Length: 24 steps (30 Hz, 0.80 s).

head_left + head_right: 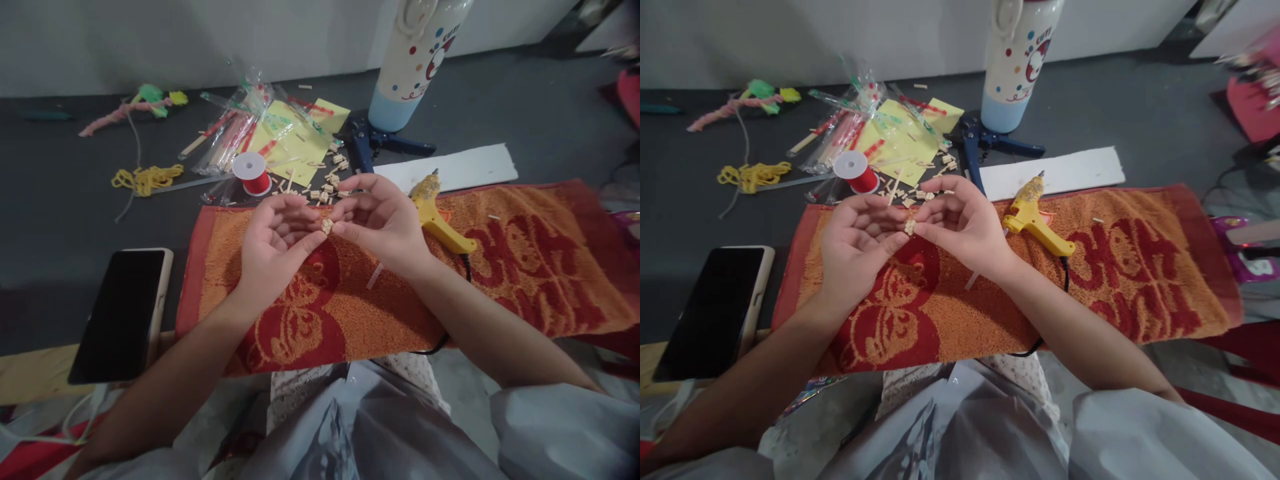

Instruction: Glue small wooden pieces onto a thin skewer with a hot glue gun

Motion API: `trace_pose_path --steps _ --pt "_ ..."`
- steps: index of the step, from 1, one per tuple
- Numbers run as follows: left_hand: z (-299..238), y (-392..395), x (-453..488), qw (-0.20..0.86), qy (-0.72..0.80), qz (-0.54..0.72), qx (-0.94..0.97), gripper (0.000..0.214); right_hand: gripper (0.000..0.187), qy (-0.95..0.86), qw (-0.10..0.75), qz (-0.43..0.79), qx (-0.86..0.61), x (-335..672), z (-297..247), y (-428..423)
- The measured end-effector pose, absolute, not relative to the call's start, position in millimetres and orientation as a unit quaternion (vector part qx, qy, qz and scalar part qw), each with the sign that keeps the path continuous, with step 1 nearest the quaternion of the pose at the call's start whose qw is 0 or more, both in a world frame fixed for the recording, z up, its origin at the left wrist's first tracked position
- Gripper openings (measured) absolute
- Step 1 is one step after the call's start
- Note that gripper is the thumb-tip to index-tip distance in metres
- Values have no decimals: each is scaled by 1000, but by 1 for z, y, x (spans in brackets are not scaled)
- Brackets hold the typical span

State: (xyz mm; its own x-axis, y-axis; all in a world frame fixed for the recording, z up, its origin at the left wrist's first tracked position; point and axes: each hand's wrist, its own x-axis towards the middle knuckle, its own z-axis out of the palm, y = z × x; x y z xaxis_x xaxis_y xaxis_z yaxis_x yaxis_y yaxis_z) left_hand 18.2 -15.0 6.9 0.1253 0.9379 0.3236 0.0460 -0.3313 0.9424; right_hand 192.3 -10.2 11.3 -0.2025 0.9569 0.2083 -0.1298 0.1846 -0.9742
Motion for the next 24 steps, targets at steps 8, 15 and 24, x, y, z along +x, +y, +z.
trace_pose_path --steps 8,15,24 --pt "8 -23 18 325 386 539 675 30 47 -554 523 536 -363 190 11 -12" --pt "2 -22 20 325 320 582 674 32 50 -576 544 488 -367 186 14 -16" --pt "0 -22 19 324 312 588 672 32 41 -600 553 455 -356 185 14 -18"
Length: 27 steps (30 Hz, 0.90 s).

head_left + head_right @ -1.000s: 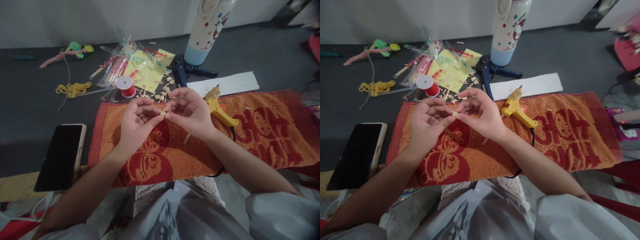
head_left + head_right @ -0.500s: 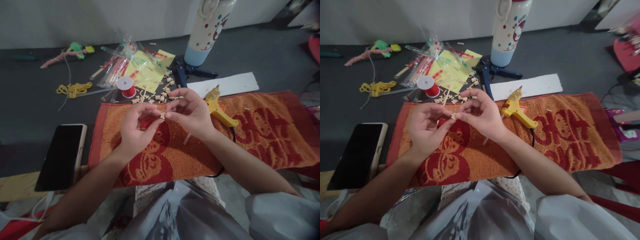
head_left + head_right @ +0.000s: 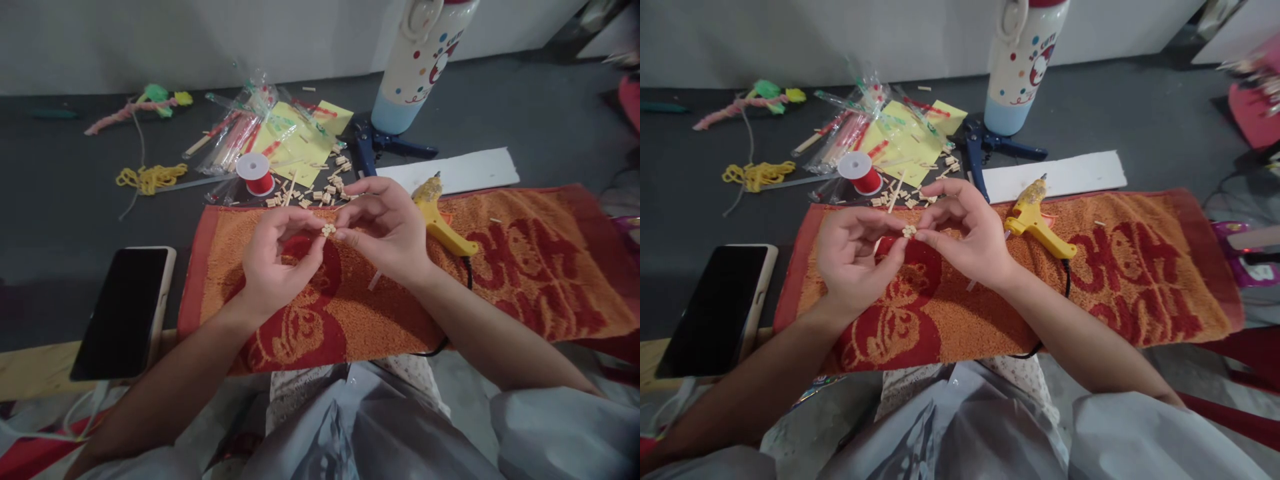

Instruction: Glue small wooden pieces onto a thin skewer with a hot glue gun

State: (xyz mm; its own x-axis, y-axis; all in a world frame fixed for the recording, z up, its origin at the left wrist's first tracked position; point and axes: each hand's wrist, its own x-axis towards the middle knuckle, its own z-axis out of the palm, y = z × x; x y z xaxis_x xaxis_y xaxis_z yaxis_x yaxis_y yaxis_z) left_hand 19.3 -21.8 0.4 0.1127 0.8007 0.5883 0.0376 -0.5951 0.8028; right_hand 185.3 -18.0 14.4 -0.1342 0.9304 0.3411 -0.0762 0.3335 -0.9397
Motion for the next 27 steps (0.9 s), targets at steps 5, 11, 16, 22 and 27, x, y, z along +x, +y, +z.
trace_pose_path --steps 5,11,16,22,27 --pt "1 -22 20 326 314 586 672 35 40 -613 557 428 -363 185 16 -19" --pt "4 -24 19 317 343 586 662 32 36 -625 554 419 -356 186 16 -20" --pt "8 -27 19 323 359 577 659 26 34 -626 553 417 -358 187 17 -21" --pt "8 -27 20 311 347 583 666 27 34 -632 549 410 -363 188 16 -23" --pt "5 -24 20 319 335 582 669 33 36 -623 553 421 -359 186 16 -21"
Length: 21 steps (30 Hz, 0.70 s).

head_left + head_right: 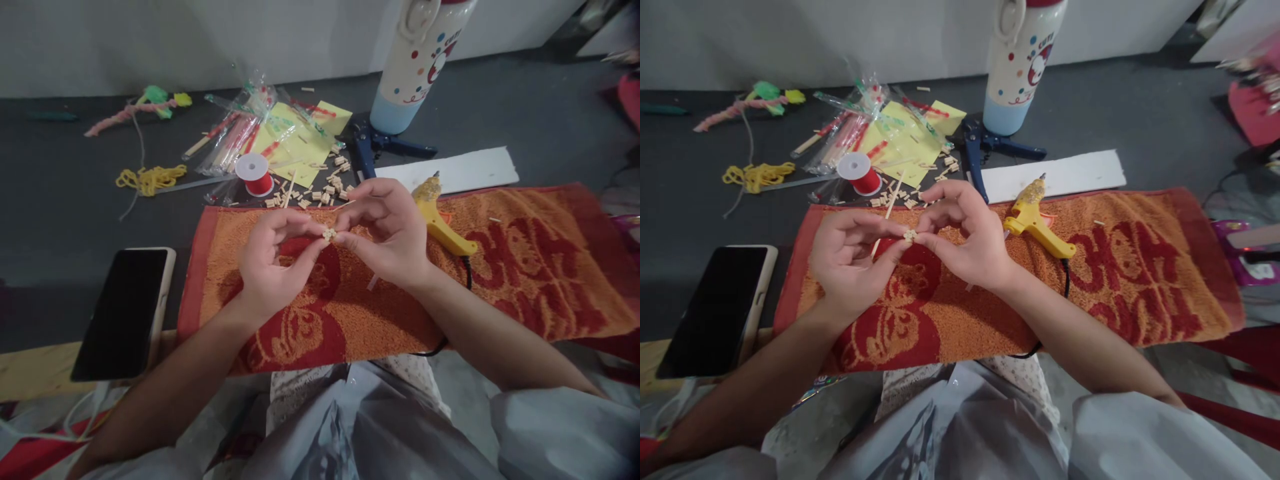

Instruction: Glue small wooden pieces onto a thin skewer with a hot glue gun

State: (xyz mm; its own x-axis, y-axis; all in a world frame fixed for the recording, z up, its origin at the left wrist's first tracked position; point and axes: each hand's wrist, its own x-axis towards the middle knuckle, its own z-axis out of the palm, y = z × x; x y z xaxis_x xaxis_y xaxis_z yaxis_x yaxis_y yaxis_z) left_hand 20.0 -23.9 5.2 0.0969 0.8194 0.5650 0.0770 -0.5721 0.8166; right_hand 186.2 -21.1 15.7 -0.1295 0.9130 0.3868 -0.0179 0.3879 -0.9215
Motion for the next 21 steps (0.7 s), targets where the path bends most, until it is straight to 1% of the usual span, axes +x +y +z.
trace_pose_path --steps 5,8,15,21 --pt "2 -20 21 339 322 585 663 44 42 -603 532 469 -365 186 15 -18" --pt "2 -18 22 367 331 587 641 46 44 -585 517 509 -362 187 15 -16" --pt "1 -16 21 403 342 577 623 46 36 -465 523 631 -336 192 16 -9" --pt "2 -18 22 418 352 552 631 48 35 -366 524 686 -347 193 19 -5"
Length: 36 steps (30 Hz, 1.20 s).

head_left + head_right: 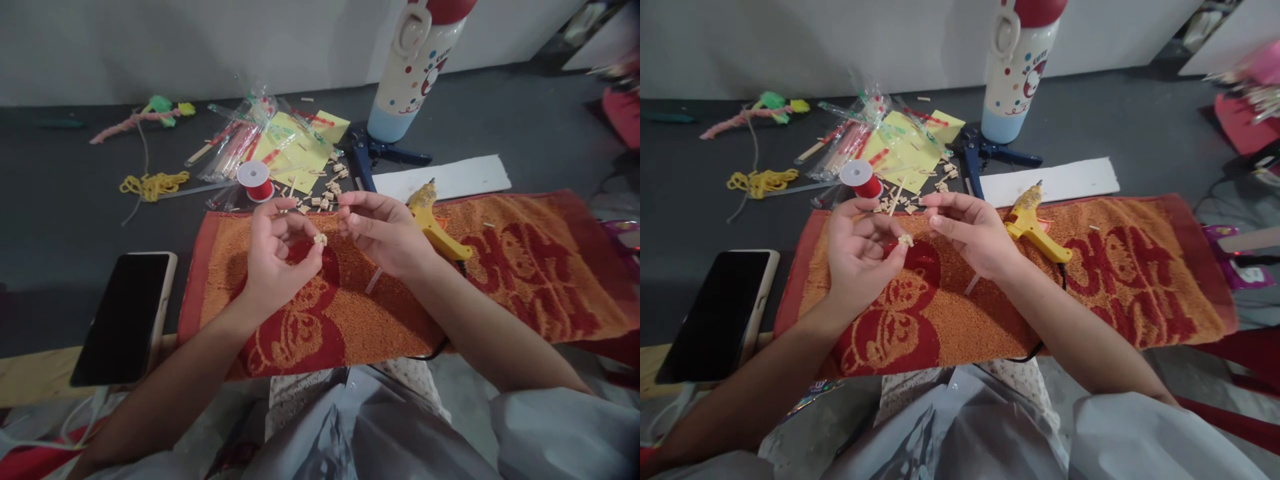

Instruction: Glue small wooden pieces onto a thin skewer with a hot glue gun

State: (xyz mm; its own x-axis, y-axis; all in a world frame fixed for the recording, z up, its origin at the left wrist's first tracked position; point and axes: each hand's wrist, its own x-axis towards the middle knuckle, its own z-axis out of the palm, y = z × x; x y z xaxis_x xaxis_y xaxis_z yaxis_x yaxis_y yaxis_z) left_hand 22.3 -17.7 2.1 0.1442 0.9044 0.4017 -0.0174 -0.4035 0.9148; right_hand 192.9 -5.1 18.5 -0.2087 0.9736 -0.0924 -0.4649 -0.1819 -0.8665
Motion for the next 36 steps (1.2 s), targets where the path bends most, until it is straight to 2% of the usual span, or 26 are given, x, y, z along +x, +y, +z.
trace_pose_path --steps 10,27,36 --pt "4 -22 25 426 332 541 645 48 28 -383 536 662 -357 192 15 -3" --pt "2 -24 25 448 328 528 643 49 30 -308 535 697 -365 191 19 -2" --pt "2 -25 25 443 334 515 653 49 27 -335 525 697 -354 193 16 -2"
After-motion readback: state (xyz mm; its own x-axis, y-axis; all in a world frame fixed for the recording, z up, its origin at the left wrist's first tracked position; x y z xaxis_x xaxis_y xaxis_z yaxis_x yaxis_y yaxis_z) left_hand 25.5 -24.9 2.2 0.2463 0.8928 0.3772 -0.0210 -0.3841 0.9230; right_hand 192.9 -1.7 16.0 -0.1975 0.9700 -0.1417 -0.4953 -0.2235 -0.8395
